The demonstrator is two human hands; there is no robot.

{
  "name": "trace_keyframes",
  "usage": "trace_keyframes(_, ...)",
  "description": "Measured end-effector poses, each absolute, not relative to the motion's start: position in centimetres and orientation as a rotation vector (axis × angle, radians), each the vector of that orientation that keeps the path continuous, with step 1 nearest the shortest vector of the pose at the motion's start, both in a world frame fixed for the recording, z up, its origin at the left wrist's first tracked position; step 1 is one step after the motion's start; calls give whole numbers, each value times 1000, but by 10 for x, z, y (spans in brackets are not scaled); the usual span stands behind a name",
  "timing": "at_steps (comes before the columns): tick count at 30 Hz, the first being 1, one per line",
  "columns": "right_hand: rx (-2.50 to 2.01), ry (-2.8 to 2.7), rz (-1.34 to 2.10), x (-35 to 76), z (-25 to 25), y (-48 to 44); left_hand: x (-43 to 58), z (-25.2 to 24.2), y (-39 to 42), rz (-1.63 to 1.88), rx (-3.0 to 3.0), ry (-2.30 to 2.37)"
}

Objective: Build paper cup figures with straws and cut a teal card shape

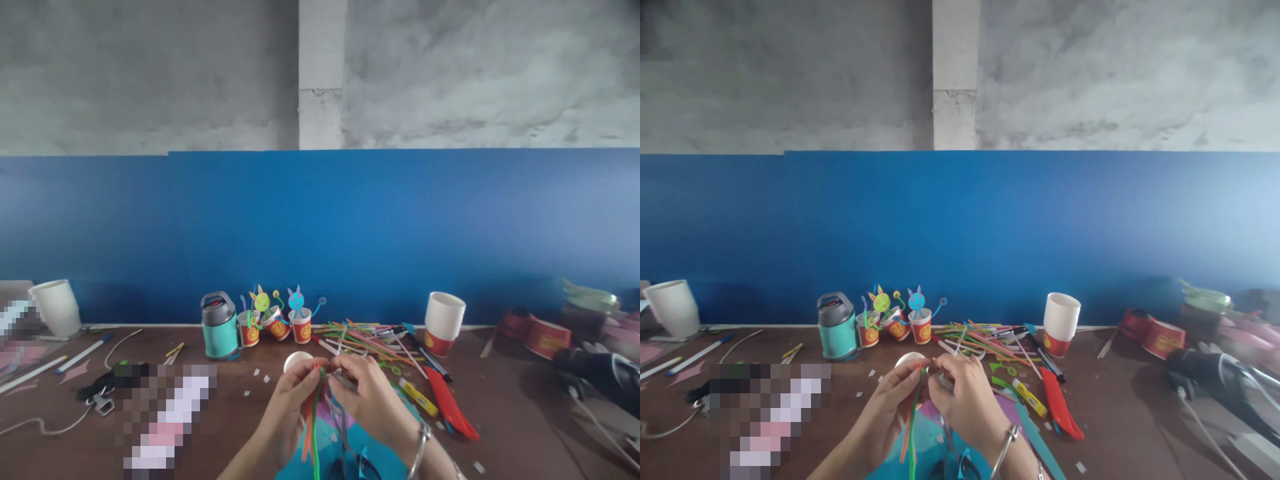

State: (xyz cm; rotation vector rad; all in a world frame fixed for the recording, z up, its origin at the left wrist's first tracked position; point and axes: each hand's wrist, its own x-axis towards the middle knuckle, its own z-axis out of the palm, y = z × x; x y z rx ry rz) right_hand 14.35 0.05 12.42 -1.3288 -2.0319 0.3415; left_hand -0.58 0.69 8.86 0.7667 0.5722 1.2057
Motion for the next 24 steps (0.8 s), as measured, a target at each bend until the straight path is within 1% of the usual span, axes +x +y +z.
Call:
trace_keyframes(5, -1330, -2034, 341, 142, 124, -1, -6, 85, 8, 1187, 718, 584)
trace_keyframes(10, -1329, -2044, 286, 142, 121, 1, -5, 83, 8, 1249, 799, 569)
trace_keyframes(16, -1375, -2081, 188, 139, 118, 2, 0, 80, 9, 1303, 921, 715)
trace_keyframes(24, -1387, -2151, 159, 140, 121, 1, -3, 80, 9, 1254, 1011, 826)
